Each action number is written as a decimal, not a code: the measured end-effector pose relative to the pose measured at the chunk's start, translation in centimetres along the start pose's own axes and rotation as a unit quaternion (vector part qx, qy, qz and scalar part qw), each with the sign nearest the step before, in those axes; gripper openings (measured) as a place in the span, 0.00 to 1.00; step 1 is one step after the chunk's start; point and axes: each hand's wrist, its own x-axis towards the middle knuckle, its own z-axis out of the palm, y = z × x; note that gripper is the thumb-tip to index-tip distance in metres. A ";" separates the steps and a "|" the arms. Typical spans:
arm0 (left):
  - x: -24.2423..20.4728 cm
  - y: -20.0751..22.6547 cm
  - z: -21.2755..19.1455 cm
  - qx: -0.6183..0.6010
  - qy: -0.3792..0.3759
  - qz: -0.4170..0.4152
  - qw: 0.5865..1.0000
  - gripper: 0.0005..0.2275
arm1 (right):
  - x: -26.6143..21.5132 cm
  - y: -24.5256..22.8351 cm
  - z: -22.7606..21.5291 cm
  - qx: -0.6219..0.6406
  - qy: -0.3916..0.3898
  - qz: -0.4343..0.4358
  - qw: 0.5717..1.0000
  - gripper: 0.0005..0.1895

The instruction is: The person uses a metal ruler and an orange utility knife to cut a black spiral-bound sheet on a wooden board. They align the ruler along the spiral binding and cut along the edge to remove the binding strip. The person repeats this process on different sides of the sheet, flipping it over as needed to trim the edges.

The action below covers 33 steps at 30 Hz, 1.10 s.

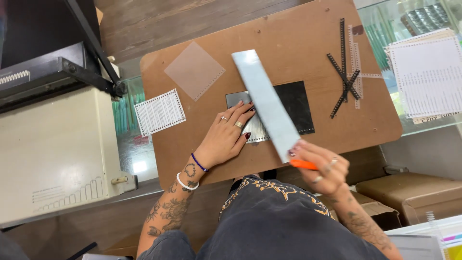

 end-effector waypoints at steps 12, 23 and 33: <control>0.4 0.1 -1.1 -0.162 0.052 -0.047 0.984 0.38 | -2.6 -2.5 1.9 0.058 -0.097 -0.005 0.994 0.06; 0.0 -0.6 0.3 -0.085 -0.010 -0.057 0.995 0.35 | -1.0 2.5 2.8 0.346 -0.252 0.360 0.829 0.38; -0.2 -0.4 0.0 -0.064 -0.020 -0.051 0.996 0.34 | -0.9 9.8 5.7 0.332 -0.179 0.457 0.805 0.30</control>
